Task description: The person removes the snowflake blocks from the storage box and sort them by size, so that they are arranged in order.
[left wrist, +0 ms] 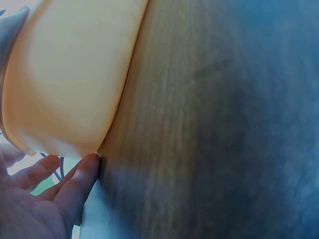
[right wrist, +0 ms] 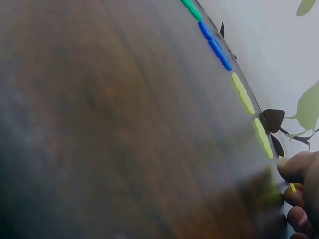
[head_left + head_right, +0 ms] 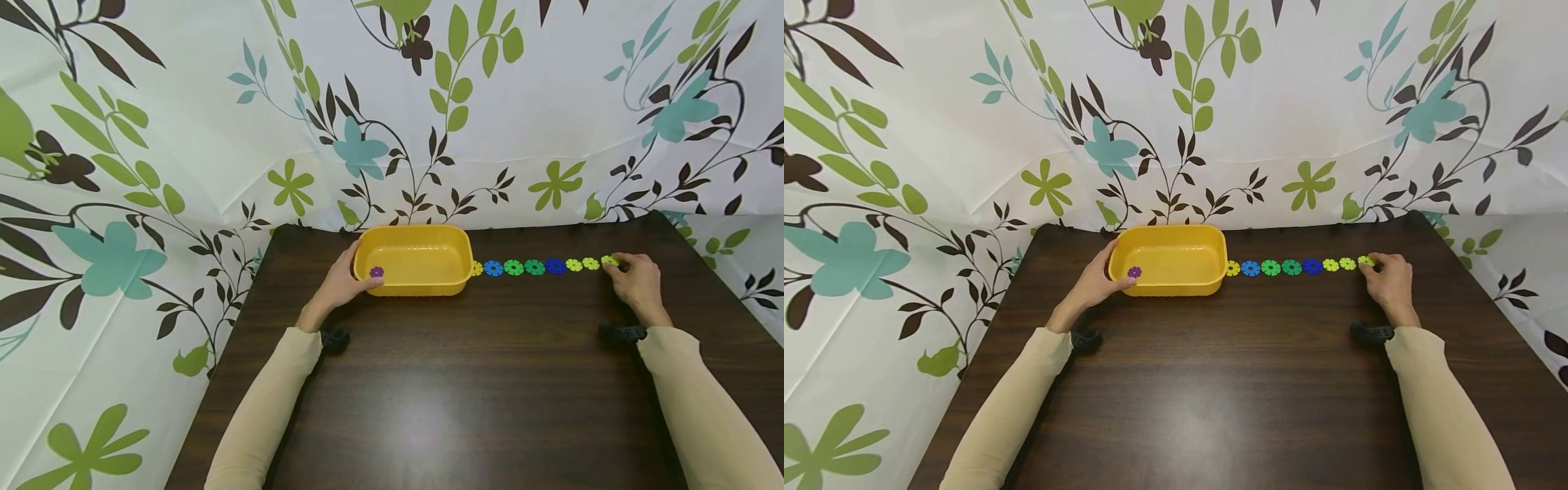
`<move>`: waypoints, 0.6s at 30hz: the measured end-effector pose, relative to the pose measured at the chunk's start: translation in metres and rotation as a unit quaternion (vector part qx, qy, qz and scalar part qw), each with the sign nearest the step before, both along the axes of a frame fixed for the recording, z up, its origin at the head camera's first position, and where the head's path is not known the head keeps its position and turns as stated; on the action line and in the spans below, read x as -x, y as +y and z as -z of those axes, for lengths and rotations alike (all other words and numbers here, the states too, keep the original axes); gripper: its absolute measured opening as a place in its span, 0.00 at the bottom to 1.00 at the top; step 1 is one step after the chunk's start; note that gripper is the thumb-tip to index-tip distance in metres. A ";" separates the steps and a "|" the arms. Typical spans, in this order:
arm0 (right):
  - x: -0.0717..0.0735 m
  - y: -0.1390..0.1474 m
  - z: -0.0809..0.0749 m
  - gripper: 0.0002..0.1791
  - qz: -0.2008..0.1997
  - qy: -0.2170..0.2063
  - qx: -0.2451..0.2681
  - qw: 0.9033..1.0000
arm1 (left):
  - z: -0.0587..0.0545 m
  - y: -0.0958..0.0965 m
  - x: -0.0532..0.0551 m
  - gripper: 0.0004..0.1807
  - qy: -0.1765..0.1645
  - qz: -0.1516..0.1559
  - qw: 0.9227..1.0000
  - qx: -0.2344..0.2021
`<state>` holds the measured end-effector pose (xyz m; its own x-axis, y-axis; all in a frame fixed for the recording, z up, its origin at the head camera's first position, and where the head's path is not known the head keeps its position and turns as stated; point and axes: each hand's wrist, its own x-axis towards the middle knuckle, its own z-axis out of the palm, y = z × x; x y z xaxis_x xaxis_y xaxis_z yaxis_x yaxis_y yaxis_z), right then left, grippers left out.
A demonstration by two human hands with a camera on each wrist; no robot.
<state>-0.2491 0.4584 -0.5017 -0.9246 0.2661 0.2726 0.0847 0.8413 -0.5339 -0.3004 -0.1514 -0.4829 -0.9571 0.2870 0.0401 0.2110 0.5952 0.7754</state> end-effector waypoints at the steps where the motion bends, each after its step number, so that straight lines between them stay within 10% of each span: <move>1: 0.001 0.001 0.000 0.24 0.000 -0.006 0.002 1.000 | 0.000 0.000 0.000 0.64 -0.001 -0.001 1.000 0.000; 18: 0.005 -0.008 -0.016 0.33 0.033 -0.031 0.064 0.997 | -0.001 -0.001 0.000 0.64 -0.004 -0.004 1.000 0.003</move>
<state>-0.2537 0.4508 -0.4862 -0.9182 0.3551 0.1754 0.1732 0.7583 -0.6285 -0.3006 -0.1521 -0.4820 -0.9598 0.2791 0.0303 0.1996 0.6023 0.7729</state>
